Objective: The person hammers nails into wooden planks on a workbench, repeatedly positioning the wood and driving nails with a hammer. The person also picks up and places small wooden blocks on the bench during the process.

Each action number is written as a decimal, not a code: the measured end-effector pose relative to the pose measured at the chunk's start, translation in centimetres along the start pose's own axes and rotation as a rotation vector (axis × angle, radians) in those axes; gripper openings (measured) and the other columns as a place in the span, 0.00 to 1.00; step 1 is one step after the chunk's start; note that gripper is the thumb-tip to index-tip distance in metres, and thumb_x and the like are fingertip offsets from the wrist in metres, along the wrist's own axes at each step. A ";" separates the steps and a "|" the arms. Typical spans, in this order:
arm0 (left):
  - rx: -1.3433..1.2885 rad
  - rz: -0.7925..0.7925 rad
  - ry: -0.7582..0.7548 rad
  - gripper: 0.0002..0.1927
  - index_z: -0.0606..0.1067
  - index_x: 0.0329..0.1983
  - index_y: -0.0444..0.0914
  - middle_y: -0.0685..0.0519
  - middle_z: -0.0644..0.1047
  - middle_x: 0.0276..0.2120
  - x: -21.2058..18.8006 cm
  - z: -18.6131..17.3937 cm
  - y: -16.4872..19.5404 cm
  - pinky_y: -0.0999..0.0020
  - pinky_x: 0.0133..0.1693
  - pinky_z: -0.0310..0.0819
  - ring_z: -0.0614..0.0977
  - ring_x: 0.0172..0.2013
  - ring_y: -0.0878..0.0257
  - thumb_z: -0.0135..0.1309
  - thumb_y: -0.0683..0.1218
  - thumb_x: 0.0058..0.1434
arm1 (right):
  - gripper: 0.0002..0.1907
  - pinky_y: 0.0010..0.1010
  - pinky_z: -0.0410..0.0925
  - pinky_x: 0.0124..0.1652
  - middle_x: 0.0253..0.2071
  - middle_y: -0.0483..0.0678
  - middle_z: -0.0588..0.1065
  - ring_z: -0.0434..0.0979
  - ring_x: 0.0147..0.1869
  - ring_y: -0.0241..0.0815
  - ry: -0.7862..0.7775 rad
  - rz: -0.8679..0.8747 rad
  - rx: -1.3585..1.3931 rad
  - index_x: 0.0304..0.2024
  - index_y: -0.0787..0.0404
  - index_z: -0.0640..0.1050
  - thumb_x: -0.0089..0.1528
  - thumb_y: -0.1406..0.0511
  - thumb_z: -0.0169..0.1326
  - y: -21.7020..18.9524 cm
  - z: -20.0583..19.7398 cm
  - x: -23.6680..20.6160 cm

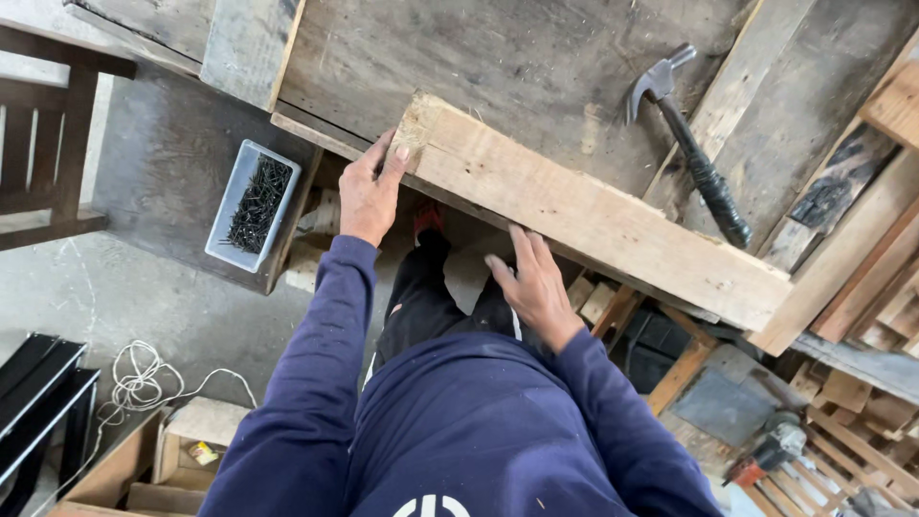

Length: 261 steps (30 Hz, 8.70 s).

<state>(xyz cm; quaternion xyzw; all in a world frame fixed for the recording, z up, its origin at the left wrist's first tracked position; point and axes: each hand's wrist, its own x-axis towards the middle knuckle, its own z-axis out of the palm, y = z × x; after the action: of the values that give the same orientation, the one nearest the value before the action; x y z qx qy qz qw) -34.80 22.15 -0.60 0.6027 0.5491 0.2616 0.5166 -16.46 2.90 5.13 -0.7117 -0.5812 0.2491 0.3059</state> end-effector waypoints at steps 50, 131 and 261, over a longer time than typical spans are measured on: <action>1.177 0.655 -0.826 0.58 0.48 0.75 0.34 0.32 0.74 0.54 6.8 -1.1 6.0 0.59 0.34 0.81 0.84 0.34 0.45 0.69 0.51 0.49 | 0.25 0.41 0.73 0.52 0.56 0.46 0.74 0.77 0.56 0.47 0.084 0.306 -0.065 0.63 0.50 0.74 0.67 0.50 0.62 2.3 6.8 5.5; 0.880 0.468 -0.901 0.68 0.46 0.76 0.35 0.38 0.76 0.36 6.9 -2.1 5.0 0.55 0.43 0.78 0.81 0.35 0.45 0.75 0.62 0.42 | 0.46 0.53 0.54 0.66 0.66 0.69 0.64 0.62 0.68 0.68 0.127 0.440 0.072 0.67 0.70 0.67 0.69 0.36 0.40 2.1 7.3 4.0; -0.367 0.310 -0.206 0.06 0.74 0.44 0.37 0.55 0.76 0.32 3.3 7.1 3.4 0.72 0.38 0.74 0.75 0.33 0.68 0.46 0.37 0.70 | 0.21 0.26 0.68 0.24 0.29 0.48 0.72 0.72 0.25 0.37 0.459 0.625 0.847 0.48 0.67 0.70 0.73 0.53 0.50 -10.5 -1.8 -11.2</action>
<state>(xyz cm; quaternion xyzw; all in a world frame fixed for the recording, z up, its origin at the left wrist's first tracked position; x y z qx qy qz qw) -26.39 23.34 -0.70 0.5992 0.3379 0.3700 0.6244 -24.44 -6.89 13.97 -0.7008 -0.1111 0.3779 0.5947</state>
